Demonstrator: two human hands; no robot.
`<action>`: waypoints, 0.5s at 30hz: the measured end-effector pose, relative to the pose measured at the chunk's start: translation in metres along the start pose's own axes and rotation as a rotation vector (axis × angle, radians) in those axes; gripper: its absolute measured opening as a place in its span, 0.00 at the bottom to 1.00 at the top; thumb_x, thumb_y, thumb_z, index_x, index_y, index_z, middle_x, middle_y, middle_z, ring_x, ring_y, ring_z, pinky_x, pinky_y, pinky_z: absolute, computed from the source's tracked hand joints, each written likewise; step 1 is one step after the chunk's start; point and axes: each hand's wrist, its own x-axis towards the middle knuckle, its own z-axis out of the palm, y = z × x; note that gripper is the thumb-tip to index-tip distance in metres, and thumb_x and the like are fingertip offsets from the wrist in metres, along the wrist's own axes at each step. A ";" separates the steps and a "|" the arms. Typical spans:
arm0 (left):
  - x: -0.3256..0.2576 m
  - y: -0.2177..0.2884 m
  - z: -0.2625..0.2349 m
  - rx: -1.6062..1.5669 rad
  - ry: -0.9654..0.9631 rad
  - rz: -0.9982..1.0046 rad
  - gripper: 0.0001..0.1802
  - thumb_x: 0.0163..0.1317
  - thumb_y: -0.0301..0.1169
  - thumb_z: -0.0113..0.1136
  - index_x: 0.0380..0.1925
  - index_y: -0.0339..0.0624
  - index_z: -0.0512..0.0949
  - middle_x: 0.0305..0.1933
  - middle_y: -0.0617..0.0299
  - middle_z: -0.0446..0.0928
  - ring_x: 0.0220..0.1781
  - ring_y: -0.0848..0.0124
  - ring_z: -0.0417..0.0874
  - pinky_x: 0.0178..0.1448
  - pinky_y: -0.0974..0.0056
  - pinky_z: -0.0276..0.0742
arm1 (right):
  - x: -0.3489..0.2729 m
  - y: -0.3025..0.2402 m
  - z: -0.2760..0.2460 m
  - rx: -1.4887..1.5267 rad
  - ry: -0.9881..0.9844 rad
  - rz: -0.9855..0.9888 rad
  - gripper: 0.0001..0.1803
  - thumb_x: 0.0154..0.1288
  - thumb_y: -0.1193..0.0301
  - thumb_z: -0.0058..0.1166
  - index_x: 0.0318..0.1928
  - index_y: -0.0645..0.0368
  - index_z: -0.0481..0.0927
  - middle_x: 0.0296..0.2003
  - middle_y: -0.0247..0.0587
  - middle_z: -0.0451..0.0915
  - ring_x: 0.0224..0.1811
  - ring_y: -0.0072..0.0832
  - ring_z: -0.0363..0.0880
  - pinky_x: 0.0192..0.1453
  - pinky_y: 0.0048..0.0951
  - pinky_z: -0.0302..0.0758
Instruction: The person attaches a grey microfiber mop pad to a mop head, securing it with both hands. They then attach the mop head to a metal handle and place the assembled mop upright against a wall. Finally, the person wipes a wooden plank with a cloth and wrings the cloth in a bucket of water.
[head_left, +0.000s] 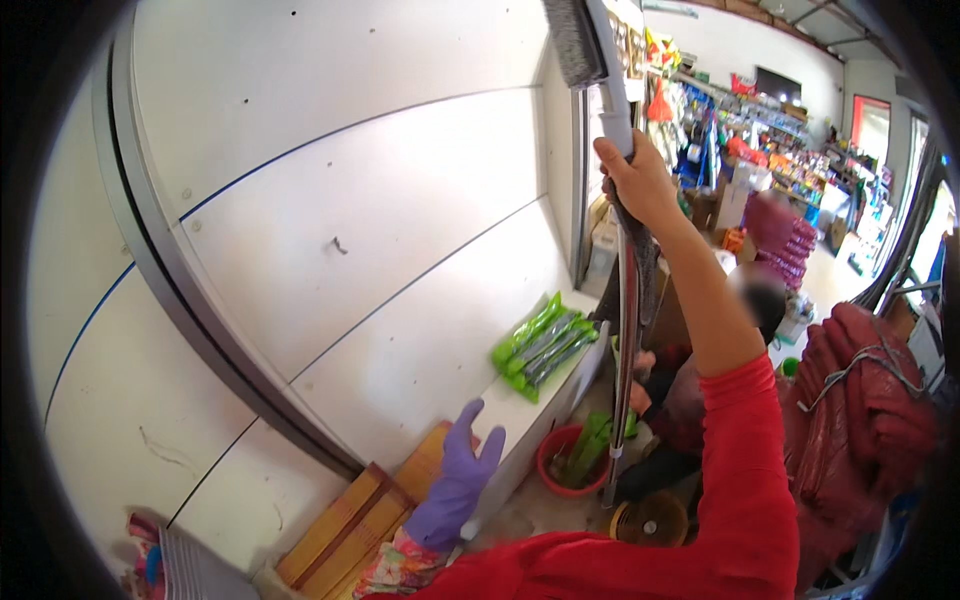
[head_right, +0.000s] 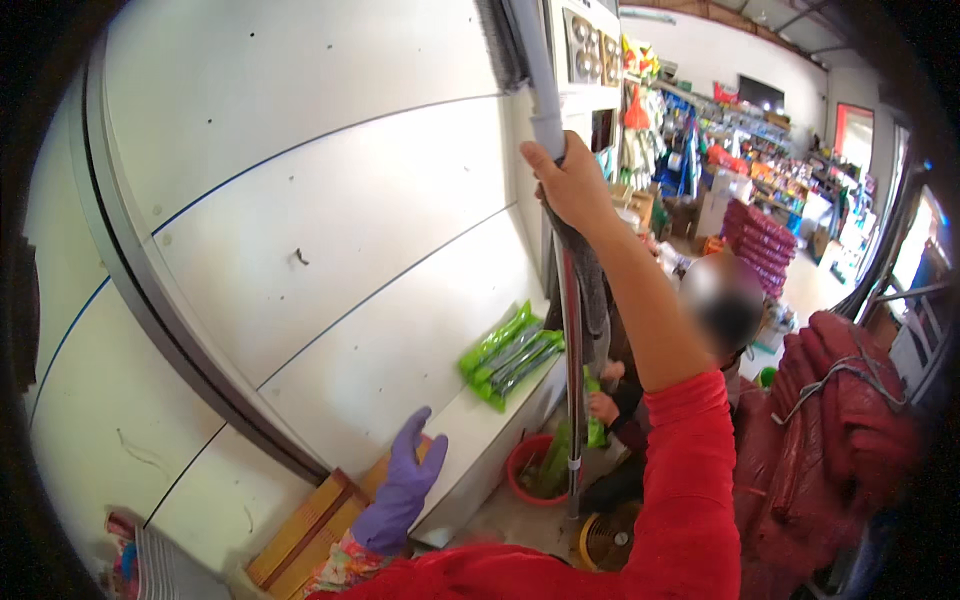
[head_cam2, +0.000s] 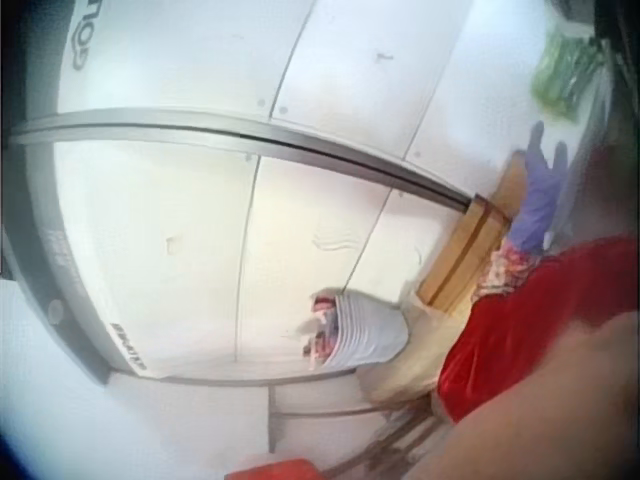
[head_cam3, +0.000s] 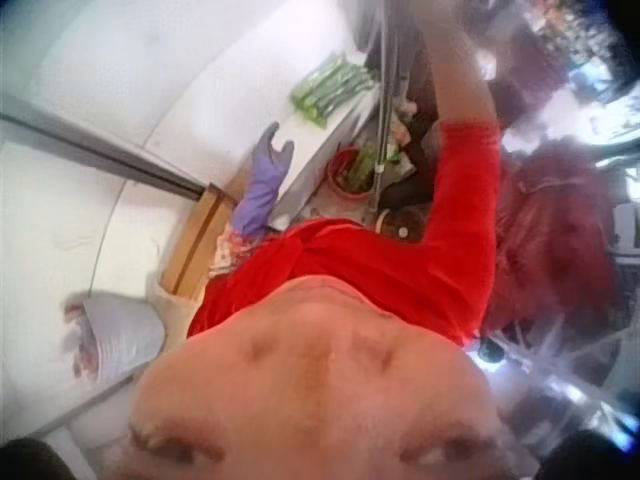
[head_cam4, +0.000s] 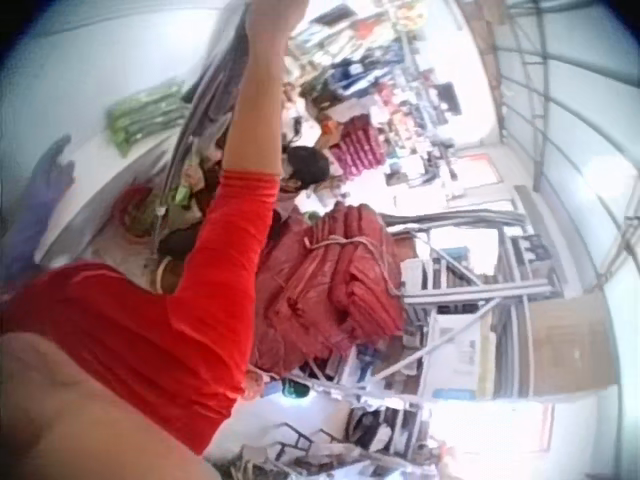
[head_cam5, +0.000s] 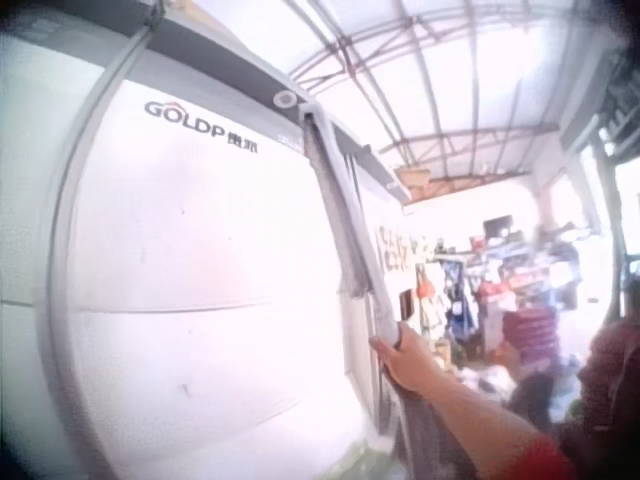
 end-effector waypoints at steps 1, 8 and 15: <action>0.002 0.004 0.005 -0.002 -0.028 -0.062 0.30 0.60 0.30 0.62 0.61 0.33 0.66 0.61 0.48 0.70 0.63 0.61 0.70 0.65 0.60 0.66 | 0.017 0.005 -0.009 -0.065 0.036 -0.017 0.26 0.65 0.52 0.57 0.38 0.67 0.71 0.22 0.37 0.76 0.20 0.23 0.76 0.25 0.27 0.73; 0.033 -0.024 0.043 -0.039 -0.033 -0.002 0.31 0.58 0.36 0.63 0.60 0.37 0.69 0.58 0.48 0.73 0.57 0.57 0.74 0.59 0.58 0.71 | 0.134 0.004 -0.074 -0.395 0.333 -0.254 0.31 0.65 0.47 0.53 0.38 0.69 0.74 0.26 0.46 0.79 0.29 0.36 0.81 0.35 0.36 0.75; 0.070 -0.047 0.080 -0.135 -0.040 -0.133 0.30 0.59 0.35 0.63 0.60 0.38 0.69 0.57 0.50 0.73 0.59 0.59 0.74 0.61 0.57 0.71 | 0.248 0.025 -0.134 -0.565 0.478 -0.487 0.36 0.63 0.42 0.50 0.45 0.71 0.73 0.37 0.61 0.80 0.43 0.57 0.79 0.47 0.47 0.74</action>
